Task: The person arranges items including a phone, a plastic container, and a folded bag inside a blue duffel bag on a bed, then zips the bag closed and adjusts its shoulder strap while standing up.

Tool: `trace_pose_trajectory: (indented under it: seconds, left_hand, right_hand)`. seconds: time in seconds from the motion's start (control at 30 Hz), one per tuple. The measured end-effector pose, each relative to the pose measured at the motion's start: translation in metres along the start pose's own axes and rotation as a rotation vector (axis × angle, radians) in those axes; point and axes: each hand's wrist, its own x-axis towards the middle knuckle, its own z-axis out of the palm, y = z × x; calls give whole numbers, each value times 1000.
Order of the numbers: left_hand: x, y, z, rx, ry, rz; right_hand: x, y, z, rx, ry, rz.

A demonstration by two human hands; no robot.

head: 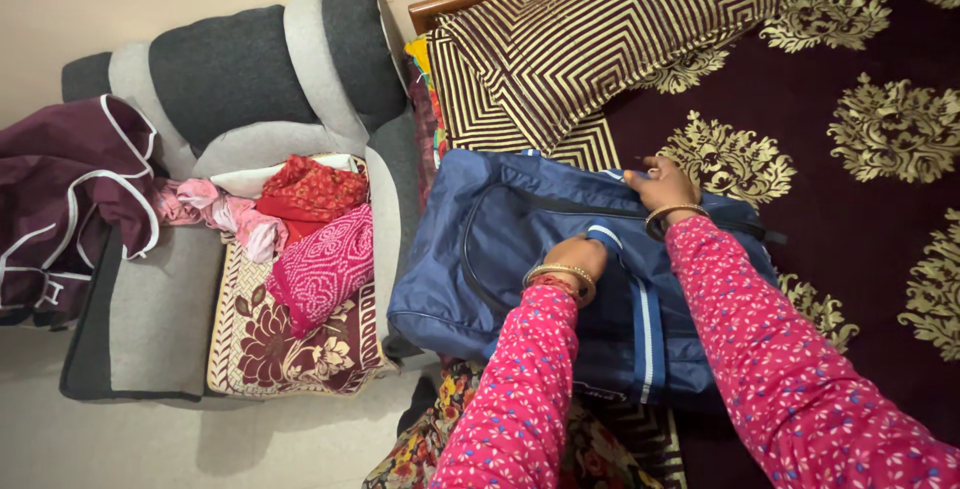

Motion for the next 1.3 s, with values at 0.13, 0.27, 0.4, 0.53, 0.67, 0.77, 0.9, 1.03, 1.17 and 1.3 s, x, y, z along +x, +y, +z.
trace_pose_trajectory:
  seconds: [0.13, 0.27, 0.4, 0.53, 0.67, 0.77, 0.9, 1.03, 1.17, 1.3]
  left_hand:
    - [2, -2, 2, 18, -1, -11]
    - [5, -4, 4, 31, 21, 30]
    - [7, -5, 7, 27, 44, 6]
    - [4, -6, 5, -9, 32, 12]
    - [-1, -6, 5, -38, 41, 21]
    - [-4, -9, 5, -58, 58, 50]
    - [-4, -15, 3, -147, 115, 108]
    - [-6, -25, 2, -361, 107, 59]
    - [-7, -34, -7, -536, 206, 120]
    - [-13, -40, -25, -517, 472, 270]
  right_hand:
    - [-1, 1, 2, 553, -63, -20]
    - [-11, 1, 6, 594, -82, -73]
    - [-30, 5, 13, 548, -92, -236]
    - [-41, 11, 12, 744, -283, -169]
    - [-48, 16, 6, 903, -362, -94]
    - [-55, 15, 12, 1035, -432, -73]
    - [-62, 18, 23, 1070, -436, -97]
    - [-74, 20, 30, 964, -486, 31]
    - [-91, 20, 35, 858, -529, 61]
    - [-109, 22, 37, 904, -654, -197]
